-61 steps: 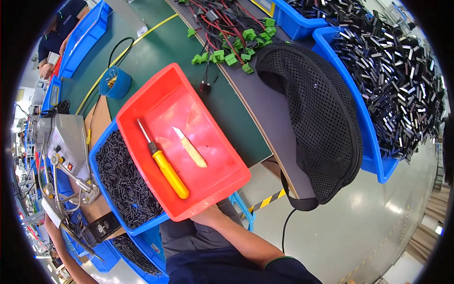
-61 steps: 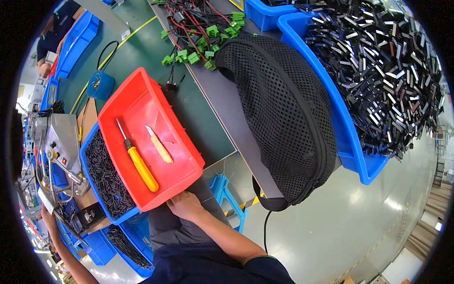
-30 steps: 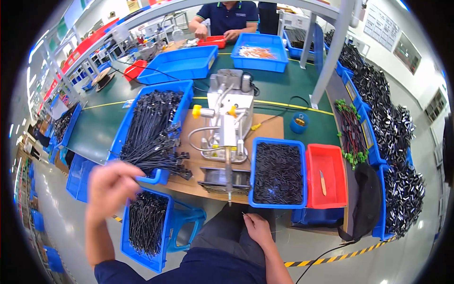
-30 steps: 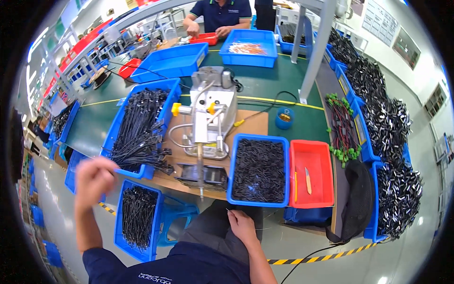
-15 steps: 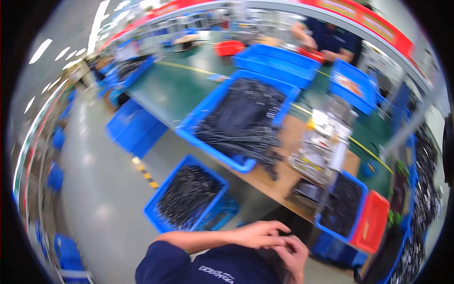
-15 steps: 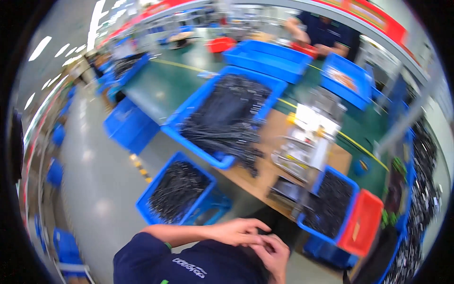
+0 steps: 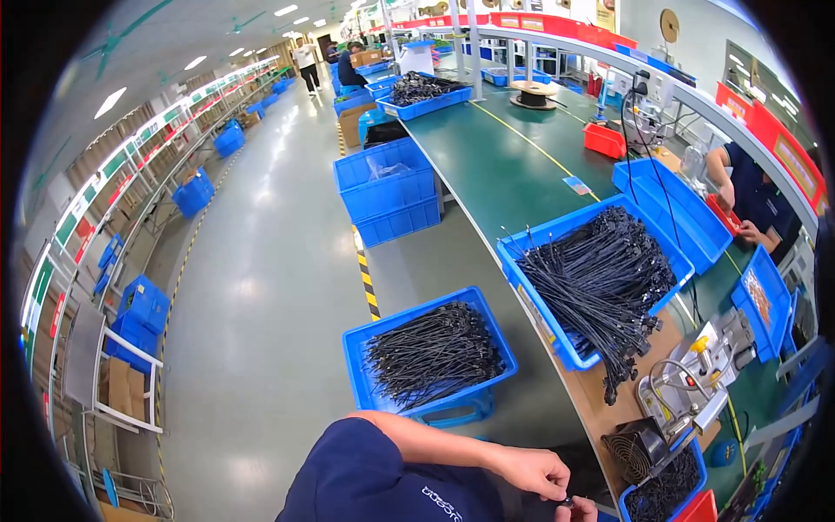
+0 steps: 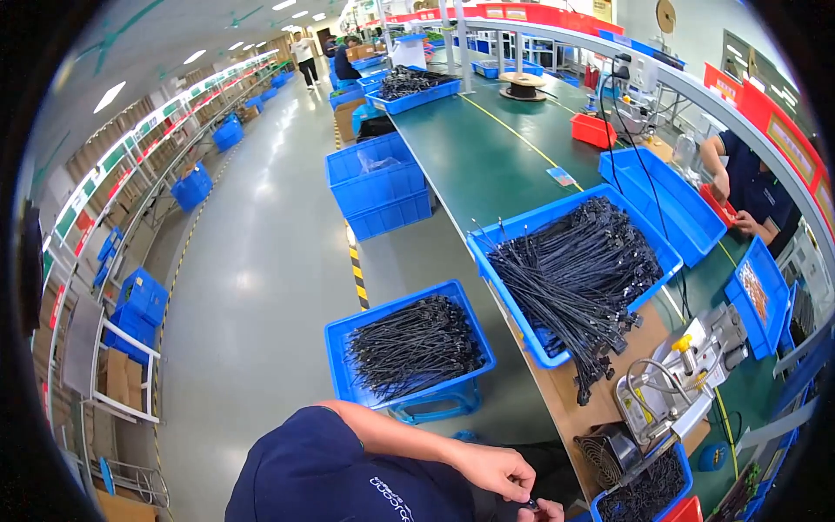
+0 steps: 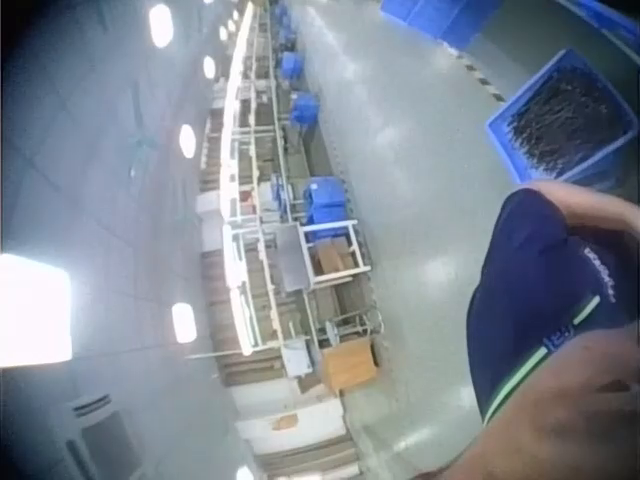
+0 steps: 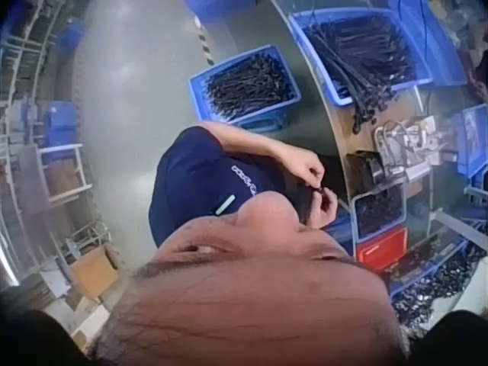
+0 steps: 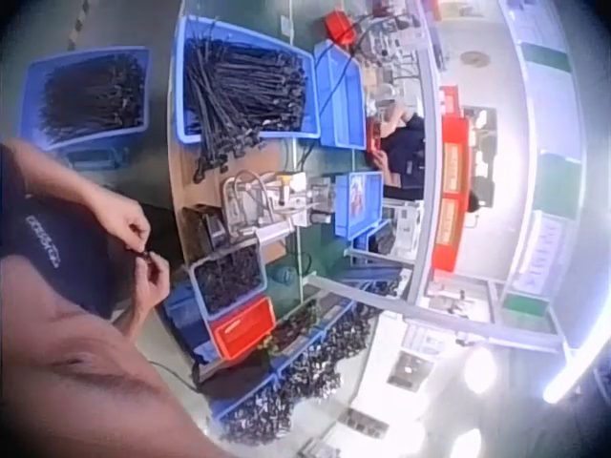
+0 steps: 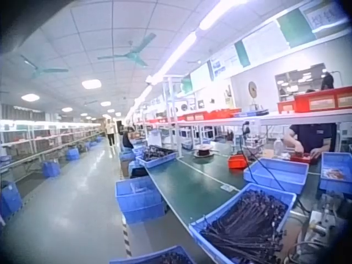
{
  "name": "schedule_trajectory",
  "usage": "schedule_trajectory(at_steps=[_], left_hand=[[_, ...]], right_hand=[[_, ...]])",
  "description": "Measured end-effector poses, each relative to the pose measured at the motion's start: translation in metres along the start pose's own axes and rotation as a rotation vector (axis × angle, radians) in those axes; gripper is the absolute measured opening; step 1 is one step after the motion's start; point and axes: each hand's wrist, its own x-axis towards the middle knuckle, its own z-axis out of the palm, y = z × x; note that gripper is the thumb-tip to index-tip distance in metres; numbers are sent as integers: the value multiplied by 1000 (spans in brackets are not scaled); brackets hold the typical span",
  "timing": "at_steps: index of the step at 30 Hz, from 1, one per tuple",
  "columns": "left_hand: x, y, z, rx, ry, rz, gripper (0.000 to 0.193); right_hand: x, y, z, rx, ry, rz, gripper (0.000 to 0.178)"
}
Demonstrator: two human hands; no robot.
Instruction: The person assembles small electronic components by hand at a production station, using a screwdriver and a precision tool to connect black components and white connector pieces from blue and red bins into assembly station fixtures.
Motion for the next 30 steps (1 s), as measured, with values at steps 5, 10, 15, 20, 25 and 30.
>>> schedule_trajectory(at_steps=[5,10,15,20,25,30], left_hand=[[7,8,8,32,-20,45,27],[13,23,1,160,55,148,23],[23,46,2,61,105,-8,16],[35,32,11,80,68,16,11],[42,20,27,65,54,-48,14],[39,16,35,18,53,-94,15]], right_hand=[[-7,-6,-8,-147,32,-91,16],[5,-14,2,-149,202,-77,12],[23,-23,-2,-67,175,-259,22],[13,-35,-40,-185,220,-197,24],[23,-45,-102,-508,611,-117,15],[65,-44,-107,-885,519,-33,21]])
